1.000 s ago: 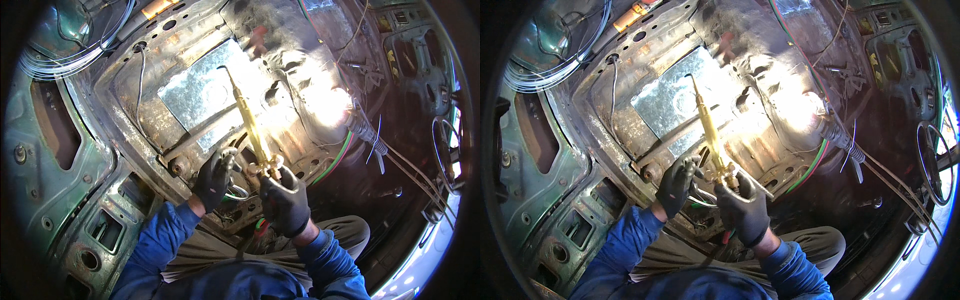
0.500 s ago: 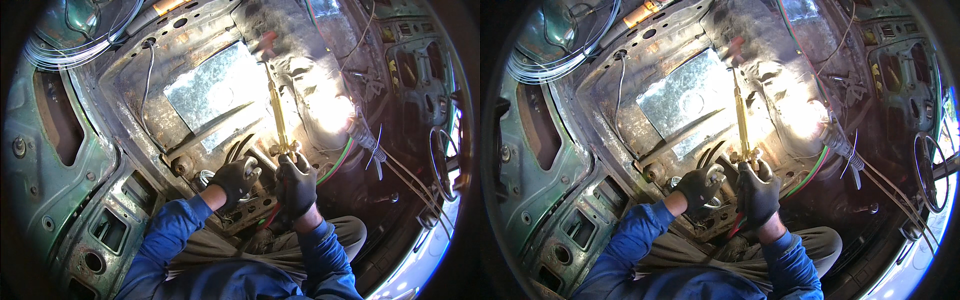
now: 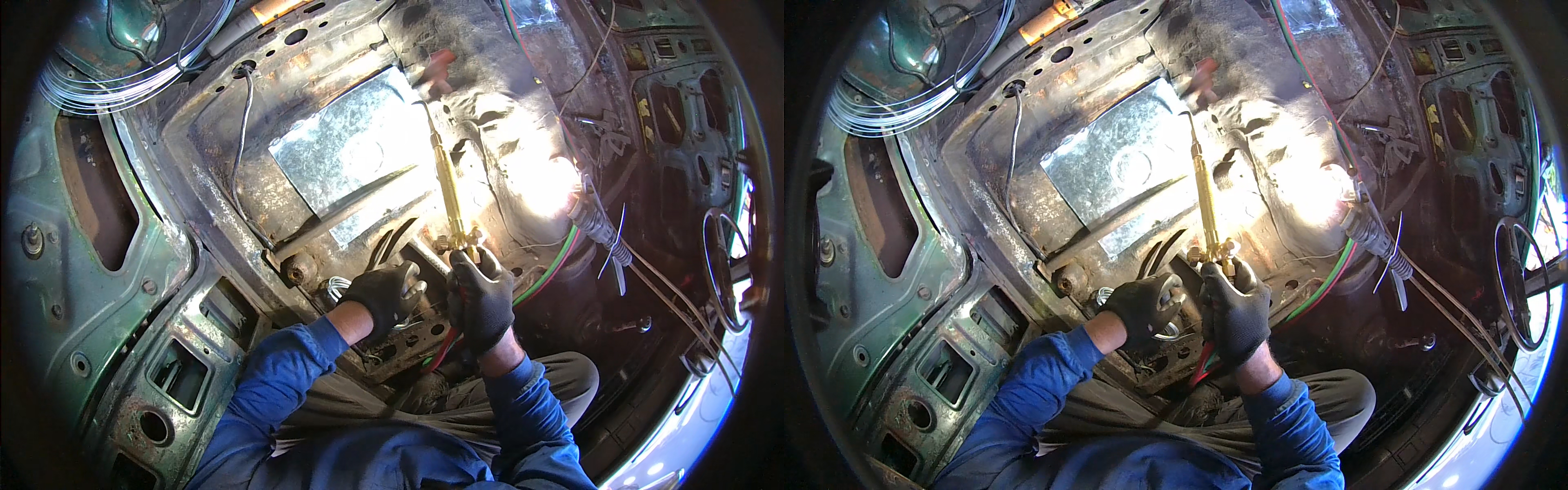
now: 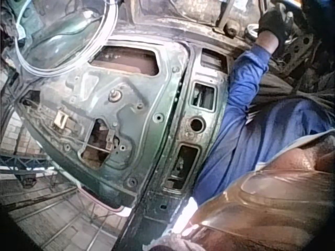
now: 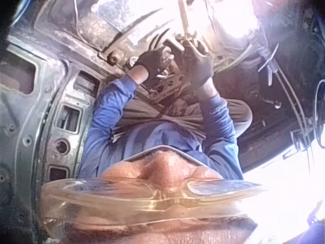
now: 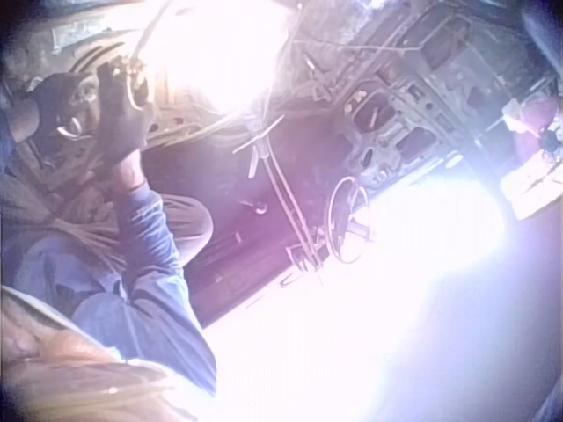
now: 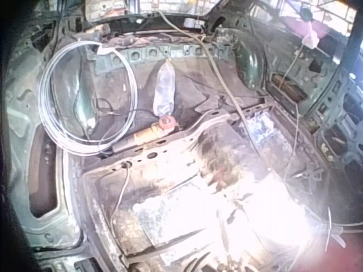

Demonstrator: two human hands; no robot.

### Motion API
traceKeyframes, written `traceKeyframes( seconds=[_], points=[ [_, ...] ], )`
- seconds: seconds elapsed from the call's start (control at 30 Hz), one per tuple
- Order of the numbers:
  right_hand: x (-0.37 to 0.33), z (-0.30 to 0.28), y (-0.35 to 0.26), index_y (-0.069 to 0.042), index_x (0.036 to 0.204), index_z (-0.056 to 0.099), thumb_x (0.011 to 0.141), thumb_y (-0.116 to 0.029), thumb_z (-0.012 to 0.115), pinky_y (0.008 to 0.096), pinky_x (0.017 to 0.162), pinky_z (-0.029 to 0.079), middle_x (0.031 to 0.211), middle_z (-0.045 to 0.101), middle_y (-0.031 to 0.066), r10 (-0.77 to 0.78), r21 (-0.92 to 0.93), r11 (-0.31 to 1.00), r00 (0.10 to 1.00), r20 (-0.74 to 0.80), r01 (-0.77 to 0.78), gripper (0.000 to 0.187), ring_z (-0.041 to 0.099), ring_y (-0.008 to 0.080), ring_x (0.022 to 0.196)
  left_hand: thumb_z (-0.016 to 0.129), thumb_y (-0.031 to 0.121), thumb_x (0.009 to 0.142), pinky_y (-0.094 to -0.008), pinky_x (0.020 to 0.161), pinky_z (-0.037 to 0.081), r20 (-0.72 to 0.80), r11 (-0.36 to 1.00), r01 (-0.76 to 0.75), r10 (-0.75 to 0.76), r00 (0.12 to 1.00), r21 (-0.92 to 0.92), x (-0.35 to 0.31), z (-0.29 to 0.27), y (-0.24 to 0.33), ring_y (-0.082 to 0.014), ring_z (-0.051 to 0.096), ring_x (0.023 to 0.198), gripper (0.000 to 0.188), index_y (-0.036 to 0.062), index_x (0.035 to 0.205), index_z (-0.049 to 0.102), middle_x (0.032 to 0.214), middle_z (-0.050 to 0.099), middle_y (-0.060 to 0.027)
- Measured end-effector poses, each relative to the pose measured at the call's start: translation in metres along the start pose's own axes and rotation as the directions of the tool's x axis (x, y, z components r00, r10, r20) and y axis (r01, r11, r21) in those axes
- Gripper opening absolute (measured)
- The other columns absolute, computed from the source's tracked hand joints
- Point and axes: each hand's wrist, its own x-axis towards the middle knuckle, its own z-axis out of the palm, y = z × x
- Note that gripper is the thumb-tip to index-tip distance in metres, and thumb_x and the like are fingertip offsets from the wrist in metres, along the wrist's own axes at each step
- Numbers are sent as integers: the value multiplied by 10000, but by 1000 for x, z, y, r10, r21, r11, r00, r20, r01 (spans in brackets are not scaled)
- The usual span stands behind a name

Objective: The person uses a welding torch to heat and join a metal patch on the floor of a car trunk. They then use a hammer to shape the metal and finish the repair.

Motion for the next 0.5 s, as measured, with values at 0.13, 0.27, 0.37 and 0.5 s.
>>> traceKeyframes(
  seconds=[0.13,0.27,0.37,0.5],
  points=[
    [4,-5,10,-72,1015,671,1025,-223,704,227,441,386,699,579,-21,-106,-136,985,994,-14,103,154,506,63,486,631,419,1023,-500,847,582,12,1000,-10,10,1000,14,0,-2,1,-386,748,961,400,100,1264,649,1007,749,-179],
    [0,2,-9,-85,1010,672,1025,-265,720,234,411,372,687,571,-26,148,101,985,988,-41,-143,187,490,63,453,634,415,1023,-494,841,581,-3,1000,-7,7,1000,17,1,-1,-2,-383,747,941,396,103,1266,651,994,750,-171],
    [1,3,-10,-86,1008,669,1028,-267,720,236,404,364,682,573,-22,148,106,984,987,-57,-141,189,492,62,452,631,418,1025,-492,844,583,0,1000,-10,10,1000,17,2,1,-2,-378,749,940,398,104,1269,653,980,750,-166],
    [5,2,-3,-78,1013,662,1024,-249,721,241,394,354,675,576,-11,125,133,984,992,-35,-119,181,488,64,444,619,437,1030,-489,848,586,1,1000,-8,8,1000,24,1,-1,-1,-372,753,950,424,100,1284,653,982,755,-161]
  ],
)
